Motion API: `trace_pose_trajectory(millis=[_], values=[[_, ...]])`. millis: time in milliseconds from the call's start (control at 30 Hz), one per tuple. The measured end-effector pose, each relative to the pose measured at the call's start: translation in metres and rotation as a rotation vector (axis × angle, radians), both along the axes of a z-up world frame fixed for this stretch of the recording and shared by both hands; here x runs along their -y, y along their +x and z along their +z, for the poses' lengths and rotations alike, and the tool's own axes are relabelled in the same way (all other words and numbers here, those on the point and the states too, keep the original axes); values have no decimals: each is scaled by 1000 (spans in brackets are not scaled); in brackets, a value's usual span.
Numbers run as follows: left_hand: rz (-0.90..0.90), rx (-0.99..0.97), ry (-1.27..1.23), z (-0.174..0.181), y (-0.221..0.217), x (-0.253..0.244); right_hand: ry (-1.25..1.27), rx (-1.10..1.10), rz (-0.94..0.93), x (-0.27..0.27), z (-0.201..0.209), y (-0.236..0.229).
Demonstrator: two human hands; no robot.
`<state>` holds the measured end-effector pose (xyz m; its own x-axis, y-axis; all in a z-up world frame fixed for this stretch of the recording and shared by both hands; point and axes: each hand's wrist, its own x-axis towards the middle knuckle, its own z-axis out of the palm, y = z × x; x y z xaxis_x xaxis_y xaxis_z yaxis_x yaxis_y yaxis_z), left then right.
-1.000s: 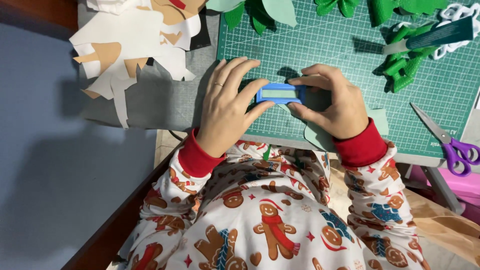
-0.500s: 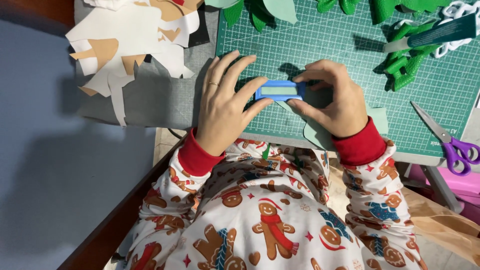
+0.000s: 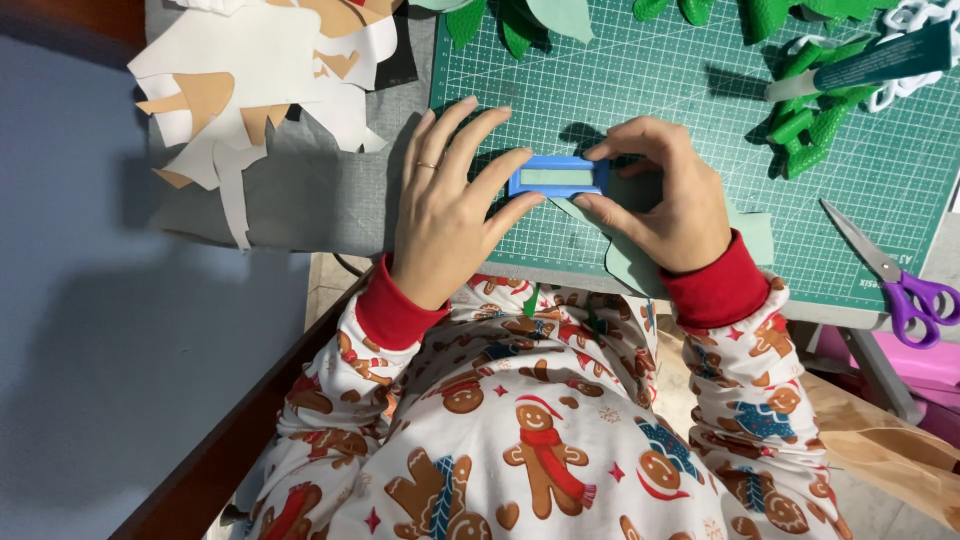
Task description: Cutting and assembling green leather-like material to create decorative shapes on a workbench.
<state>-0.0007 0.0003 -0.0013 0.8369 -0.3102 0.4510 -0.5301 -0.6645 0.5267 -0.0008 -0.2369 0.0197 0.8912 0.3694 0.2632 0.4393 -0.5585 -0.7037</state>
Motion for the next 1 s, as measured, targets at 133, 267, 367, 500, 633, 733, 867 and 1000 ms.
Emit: trace_pose_trajectory(millis=[133,267,367,500,633,733,867,1000], values=[[7,-1,3,2,-1,0,8,-11,-3,1,-1,0],[13,-7,-8,2,-1,0,-1,-14,-7,0,0,0],[13,-20,-16,2,-1,-1,7,-30,-5,0,0,0],[10,-24,-24,4,-1,-1,21,-58,-5,0,0,0],[5,-26,-40,6,-2,-1,14,-59,-8,1,-1,1],[4,-19,-32,5,-2,-1,19,-66,-6,1,-1,1],[-6,-14,-23,2,-1,-1,26,-72,-5,1,0,0],[-4,-15,-9,-1,0,-1,25,-57,7,2,-1,1]])
